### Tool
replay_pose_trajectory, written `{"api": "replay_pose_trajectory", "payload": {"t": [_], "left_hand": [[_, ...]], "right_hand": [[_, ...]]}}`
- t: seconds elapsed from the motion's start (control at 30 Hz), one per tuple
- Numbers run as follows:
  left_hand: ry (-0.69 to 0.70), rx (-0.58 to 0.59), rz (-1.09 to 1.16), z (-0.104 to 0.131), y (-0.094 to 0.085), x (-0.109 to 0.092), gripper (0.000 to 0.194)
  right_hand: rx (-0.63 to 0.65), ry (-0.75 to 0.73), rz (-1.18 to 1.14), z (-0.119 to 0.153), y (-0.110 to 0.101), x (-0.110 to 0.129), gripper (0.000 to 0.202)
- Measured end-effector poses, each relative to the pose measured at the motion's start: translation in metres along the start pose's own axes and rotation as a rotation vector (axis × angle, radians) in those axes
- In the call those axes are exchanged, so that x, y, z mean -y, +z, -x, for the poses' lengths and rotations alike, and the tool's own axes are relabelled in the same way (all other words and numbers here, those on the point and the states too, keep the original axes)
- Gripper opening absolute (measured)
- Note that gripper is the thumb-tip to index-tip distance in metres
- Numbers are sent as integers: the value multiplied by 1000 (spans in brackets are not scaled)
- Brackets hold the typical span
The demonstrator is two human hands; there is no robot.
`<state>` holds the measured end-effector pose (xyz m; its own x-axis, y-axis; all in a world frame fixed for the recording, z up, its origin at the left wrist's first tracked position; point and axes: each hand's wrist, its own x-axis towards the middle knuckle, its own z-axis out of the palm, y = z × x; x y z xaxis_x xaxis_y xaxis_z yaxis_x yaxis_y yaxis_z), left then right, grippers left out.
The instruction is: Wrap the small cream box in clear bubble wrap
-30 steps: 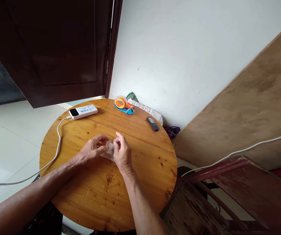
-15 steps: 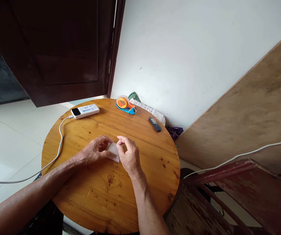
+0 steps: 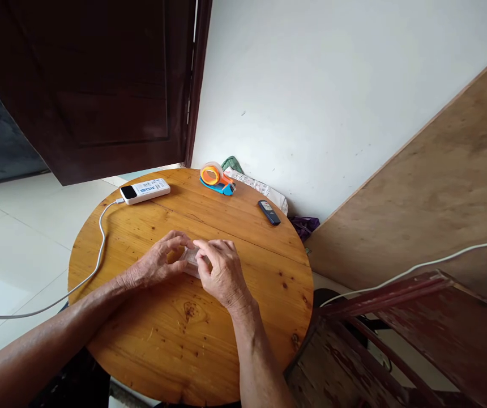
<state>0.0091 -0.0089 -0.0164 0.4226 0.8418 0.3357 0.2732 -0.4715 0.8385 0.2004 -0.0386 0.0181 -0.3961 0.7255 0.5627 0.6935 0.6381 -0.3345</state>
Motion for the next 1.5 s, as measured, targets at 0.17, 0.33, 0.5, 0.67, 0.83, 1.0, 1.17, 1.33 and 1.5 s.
{"api": "replay_pose_trajectory", "payload": {"t": [0.17, 0.33, 0.5, 0.67, 0.83, 1.0, 1.17, 1.33, 1.5], "left_hand": [[87, 18, -50, 2, -1, 1, 18], [82, 21, -50, 1, -1, 1, 16], [71, 1, -54, 1, 1, 2, 20], [58, 31, -57, 2, 0, 0, 19], [39, 30, -28, 1, 0, 0, 16], [21, 22, -29, 0, 1, 4, 16], [14, 20, 16, 0, 0, -1, 14], [-144, -2, 227, -4, -8, -7, 13], [-331, -226, 443, -9, -15, -1, 17]], "right_hand": [[-80, 80, -52, 2, -1, -4, 26], [-102, 142, -73, 2, 0, -12, 19], [49, 72, 40, 3, 2, -9, 29], [164, 65, 228, 1, 3, 3, 33], [148, 50, 223, 1, 4, 3, 33], [37, 40, 82, 3, 4, -9, 28], [-10, 73, -2, 3, 4, -17, 25], [-185, 180, -118, 4, 3, -28, 18], [-202, 225, -262, 3, 2, -31, 14]]}}
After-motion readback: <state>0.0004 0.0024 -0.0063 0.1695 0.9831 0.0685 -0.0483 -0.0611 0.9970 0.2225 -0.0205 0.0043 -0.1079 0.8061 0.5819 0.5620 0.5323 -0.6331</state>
